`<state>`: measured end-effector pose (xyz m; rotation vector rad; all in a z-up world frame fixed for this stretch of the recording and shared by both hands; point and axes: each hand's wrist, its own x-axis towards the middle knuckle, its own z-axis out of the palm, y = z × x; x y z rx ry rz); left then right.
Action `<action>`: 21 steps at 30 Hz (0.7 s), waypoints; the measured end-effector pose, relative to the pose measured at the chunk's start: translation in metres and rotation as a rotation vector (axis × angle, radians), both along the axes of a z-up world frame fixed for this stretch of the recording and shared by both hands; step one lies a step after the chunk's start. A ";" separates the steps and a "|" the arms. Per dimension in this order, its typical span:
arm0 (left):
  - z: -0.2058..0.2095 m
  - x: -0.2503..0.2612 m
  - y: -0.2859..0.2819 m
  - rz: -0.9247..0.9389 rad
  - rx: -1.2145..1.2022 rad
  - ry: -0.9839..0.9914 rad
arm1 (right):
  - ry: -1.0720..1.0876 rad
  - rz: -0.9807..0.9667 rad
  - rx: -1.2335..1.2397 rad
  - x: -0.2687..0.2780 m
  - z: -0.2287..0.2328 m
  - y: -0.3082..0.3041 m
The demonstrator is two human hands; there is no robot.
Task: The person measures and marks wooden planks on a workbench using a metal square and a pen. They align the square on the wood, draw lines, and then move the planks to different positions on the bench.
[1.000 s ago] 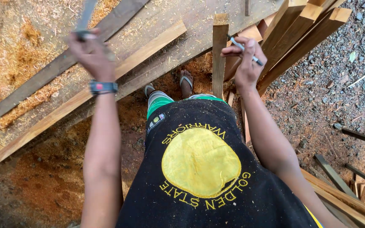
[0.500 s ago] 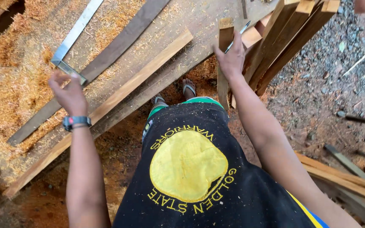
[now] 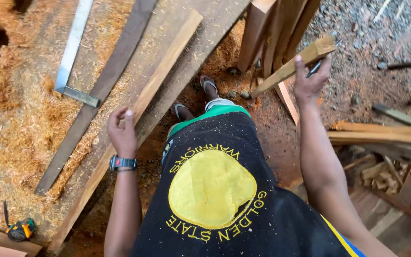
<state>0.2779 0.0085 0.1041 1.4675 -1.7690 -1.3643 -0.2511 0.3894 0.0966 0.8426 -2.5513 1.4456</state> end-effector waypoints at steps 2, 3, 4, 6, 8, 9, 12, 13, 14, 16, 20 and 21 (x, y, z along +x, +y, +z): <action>0.003 -0.019 0.004 -0.075 0.023 0.019 | 0.003 -0.014 -0.031 0.018 0.037 0.023; 0.009 -0.031 0.007 -0.195 0.095 -0.052 | -0.076 0.043 -0.143 0.031 0.064 0.032; 0.016 -0.046 0.010 -0.316 0.166 -0.122 | -0.155 0.101 -0.253 0.041 0.092 0.042; 0.020 -0.072 0.026 -0.439 0.171 -0.038 | -0.095 0.179 -0.244 0.051 0.151 0.057; 0.015 -0.104 0.051 -0.578 0.178 0.051 | -0.029 0.240 -0.235 0.052 0.195 0.081; 0.010 -0.122 0.067 -0.691 0.165 0.081 | 0.000 0.237 -0.273 0.049 0.210 0.095; -0.005 -0.188 0.118 -0.935 0.081 0.107 | 0.071 0.196 -0.394 0.041 0.244 0.129; -0.008 -0.211 0.134 -1.043 0.015 0.088 | 0.094 0.175 -0.477 0.037 0.255 0.136; -0.010 -0.231 0.149 -1.043 0.002 0.095 | 0.105 0.178 -0.483 0.032 0.262 0.141; -0.014 -0.265 0.180 -1.170 0.025 -0.046 | 0.146 -0.025 -0.658 0.020 0.274 0.148; -0.039 -0.309 0.236 -1.273 -0.085 -0.130 | -0.148 -0.127 -0.797 -0.016 0.274 0.213; -0.033 -0.311 0.248 -1.281 -0.146 -0.020 | -0.222 -0.088 -0.870 -0.032 0.270 0.233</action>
